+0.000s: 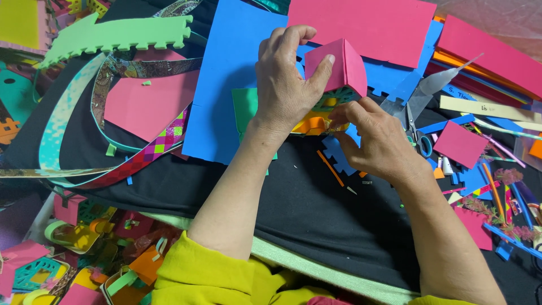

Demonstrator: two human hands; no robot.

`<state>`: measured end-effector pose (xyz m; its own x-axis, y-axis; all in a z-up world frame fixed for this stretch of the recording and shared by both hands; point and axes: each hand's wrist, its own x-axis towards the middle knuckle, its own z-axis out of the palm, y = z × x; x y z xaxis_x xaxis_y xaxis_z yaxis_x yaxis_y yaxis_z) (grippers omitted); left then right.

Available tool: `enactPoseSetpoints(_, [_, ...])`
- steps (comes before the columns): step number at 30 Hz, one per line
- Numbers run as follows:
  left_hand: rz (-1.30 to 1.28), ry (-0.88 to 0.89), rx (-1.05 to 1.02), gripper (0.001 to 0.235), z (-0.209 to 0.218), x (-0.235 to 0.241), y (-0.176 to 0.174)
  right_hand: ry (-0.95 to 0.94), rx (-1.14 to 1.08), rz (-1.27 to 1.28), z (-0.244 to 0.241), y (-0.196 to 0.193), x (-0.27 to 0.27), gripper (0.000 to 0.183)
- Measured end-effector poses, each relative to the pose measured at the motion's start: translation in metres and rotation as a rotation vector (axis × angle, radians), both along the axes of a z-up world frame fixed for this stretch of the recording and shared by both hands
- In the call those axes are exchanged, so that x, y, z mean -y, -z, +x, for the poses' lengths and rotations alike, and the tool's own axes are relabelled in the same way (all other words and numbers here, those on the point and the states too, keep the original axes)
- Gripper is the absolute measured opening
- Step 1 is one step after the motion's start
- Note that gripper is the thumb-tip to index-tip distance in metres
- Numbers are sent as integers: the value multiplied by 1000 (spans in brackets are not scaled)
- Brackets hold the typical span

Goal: Assembling a small decorative house using foam pieces and glue.

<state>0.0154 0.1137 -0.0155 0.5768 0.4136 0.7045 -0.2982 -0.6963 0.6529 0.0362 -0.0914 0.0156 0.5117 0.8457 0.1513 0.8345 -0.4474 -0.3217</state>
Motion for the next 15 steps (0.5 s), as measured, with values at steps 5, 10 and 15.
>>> enactPoseSetpoints(5, [5,-14,10,36,4,1,7,-35,2,22,-2,-1,-3,29])
enactPoseSetpoints(10, [10,-8,-18,38,9,0,18,32,-57,-35,-6,-4,-8,54])
enactPoseSetpoints(15, [7,-23,-37,37,14,2,28,69,-118,-88,-12,-1,-18,50])
